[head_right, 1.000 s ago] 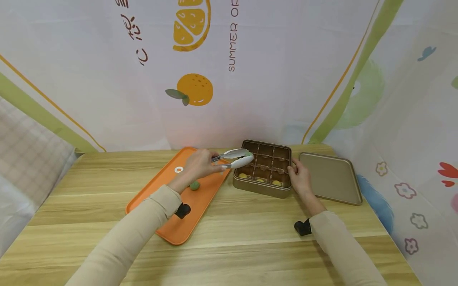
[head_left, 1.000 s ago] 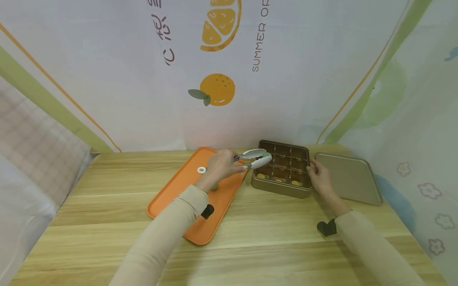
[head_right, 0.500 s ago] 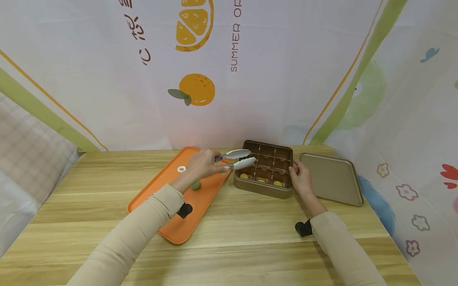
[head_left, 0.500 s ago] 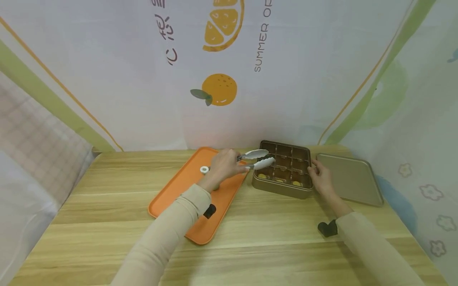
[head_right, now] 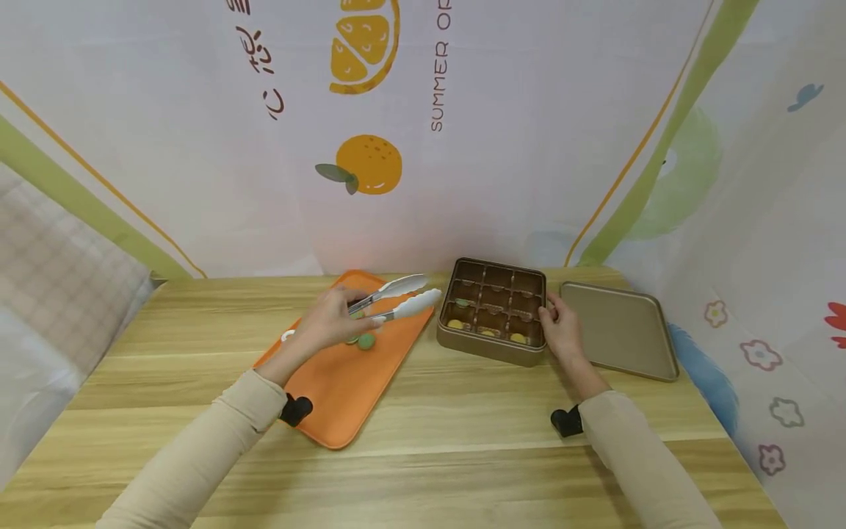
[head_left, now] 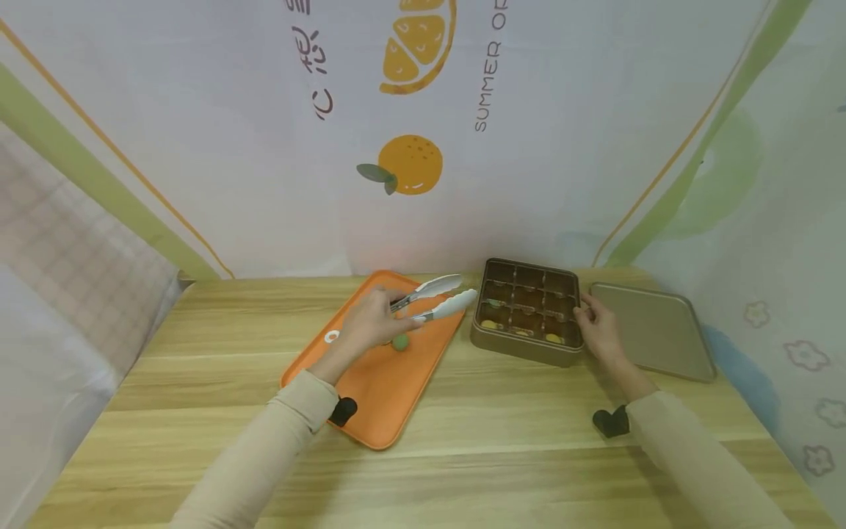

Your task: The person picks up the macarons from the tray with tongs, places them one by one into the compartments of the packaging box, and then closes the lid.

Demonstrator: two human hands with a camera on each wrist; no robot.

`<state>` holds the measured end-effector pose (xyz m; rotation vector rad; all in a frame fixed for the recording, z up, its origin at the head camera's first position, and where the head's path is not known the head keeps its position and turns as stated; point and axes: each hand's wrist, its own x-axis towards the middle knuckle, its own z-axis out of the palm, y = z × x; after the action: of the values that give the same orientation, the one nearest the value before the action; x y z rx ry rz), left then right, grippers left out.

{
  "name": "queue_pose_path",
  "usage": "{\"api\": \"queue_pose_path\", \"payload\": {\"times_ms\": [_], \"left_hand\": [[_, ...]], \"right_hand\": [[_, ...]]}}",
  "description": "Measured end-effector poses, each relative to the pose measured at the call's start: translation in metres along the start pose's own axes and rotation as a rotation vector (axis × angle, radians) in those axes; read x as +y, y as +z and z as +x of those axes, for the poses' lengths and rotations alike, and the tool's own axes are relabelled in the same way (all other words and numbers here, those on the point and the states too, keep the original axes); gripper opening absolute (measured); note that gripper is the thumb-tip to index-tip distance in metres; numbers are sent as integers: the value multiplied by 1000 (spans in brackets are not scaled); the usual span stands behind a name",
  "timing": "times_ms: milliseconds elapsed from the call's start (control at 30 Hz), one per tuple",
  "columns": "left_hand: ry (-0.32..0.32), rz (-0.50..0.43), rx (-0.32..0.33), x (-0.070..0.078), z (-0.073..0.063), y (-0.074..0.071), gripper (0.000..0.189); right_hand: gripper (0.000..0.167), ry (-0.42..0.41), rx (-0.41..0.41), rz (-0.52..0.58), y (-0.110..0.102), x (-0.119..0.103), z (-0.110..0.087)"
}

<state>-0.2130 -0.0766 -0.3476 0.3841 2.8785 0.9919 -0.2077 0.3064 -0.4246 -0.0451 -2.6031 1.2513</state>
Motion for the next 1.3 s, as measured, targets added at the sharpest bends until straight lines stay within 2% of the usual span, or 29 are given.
{"api": "queue_pose_path", "payload": {"times_ms": [167,367,600,867,1167,1300], "left_hand": [[1,42,34,-27,-25,-15,46],[-8,81,44,-57,-54,-29,60],[-60,113,32,-81,-76,-43,67],[-46,108,18,-97,-85,-48,62],[-26,154,-1,-105,-82,-46,58],[-22,146,-10,-107,-80,-45,58]], "right_hand": [[42,-1,6,-2,-2,0,0],[44,8,-6,-1,-4,-1,0],[43,16,-1,-16,-6,-4,-1],[44,13,-4,-25,-5,-4,-1],[45,9,-23,-48,-4,-5,-3],[45,28,-32,-50,-4,-7,-3]]}}
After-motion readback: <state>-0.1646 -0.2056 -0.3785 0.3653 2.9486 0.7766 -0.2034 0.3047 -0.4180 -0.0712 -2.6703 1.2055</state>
